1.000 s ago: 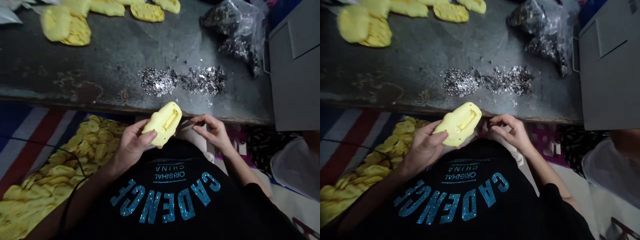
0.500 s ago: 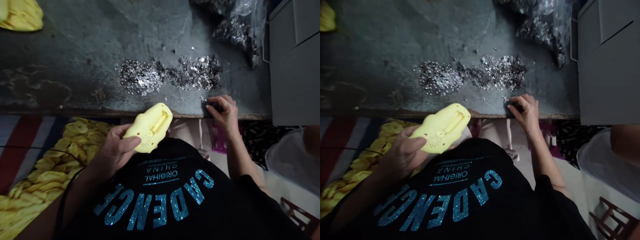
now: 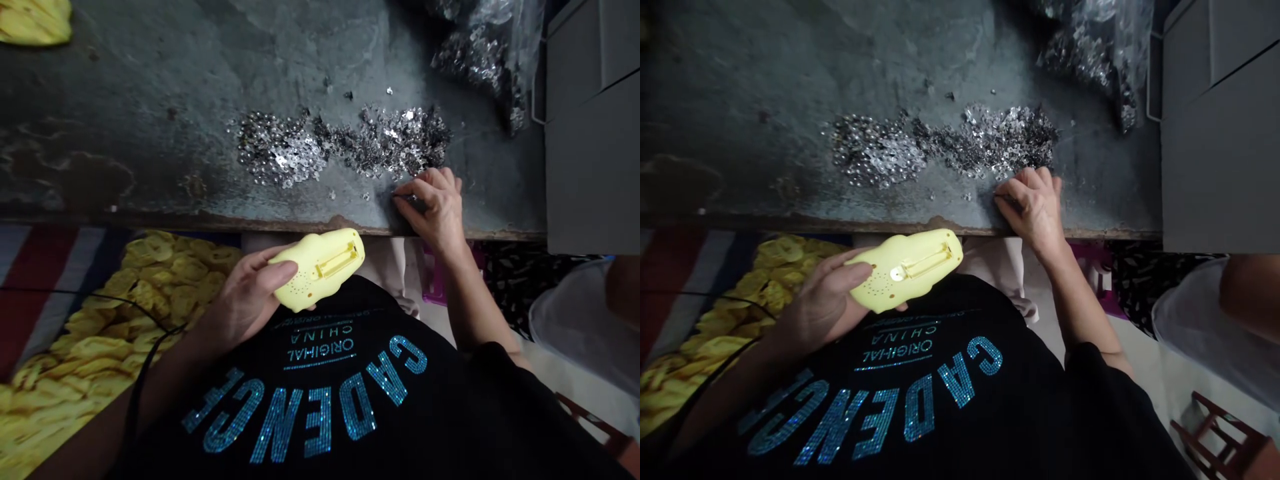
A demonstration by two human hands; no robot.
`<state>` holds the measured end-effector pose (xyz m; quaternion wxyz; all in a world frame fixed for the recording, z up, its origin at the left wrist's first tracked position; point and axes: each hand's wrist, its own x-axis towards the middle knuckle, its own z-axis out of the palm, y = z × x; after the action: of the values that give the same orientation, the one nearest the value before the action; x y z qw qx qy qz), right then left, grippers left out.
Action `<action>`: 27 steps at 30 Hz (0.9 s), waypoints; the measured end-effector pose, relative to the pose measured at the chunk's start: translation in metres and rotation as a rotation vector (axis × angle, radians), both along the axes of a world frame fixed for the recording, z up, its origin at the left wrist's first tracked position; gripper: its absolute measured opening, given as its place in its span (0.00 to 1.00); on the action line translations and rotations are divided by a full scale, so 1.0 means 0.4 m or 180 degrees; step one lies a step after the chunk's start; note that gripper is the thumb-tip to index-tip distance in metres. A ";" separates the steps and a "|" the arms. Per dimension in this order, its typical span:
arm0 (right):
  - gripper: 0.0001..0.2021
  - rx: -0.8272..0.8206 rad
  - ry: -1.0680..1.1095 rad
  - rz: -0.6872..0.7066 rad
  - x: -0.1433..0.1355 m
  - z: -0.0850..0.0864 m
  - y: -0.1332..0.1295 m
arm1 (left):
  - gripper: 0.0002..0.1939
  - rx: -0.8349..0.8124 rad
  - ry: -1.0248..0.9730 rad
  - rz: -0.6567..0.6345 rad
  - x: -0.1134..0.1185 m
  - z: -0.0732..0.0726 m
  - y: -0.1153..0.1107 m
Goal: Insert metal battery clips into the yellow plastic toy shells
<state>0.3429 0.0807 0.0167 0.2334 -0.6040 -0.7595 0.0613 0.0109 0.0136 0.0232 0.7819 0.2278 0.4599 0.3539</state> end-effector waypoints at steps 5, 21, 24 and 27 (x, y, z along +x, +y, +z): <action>0.09 -0.0008 0.0184 0.0473 -0.005 -0.002 -0.032 | 0.23 0.0107 -0.0043 0.0194 0.012 0.002 0.001; 0.04 -0.0101 0.1365 0.0916 -0.099 0.121 -0.144 | 0.21 0.0280 0.0263 0.0364 0.055 0.057 -0.016; 0.08 -0.0022 0.1426 0.1064 -0.129 0.137 -0.171 | 0.20 0.0252 0.0291 0.0542 0.056 0.073 -0.023; 0.11 0.0069 0.1343 0.1117 -0.144 0.127 -0.180 | 0.17 0.0203 -0.0077 0.0155 0.049 0.083 -0.029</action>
<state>0.2853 0.0088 0.0673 0.3788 -0.4345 -0.7878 0.2171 0.0304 0.0021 0.0564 0.7708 0.2371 0.4443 0.3901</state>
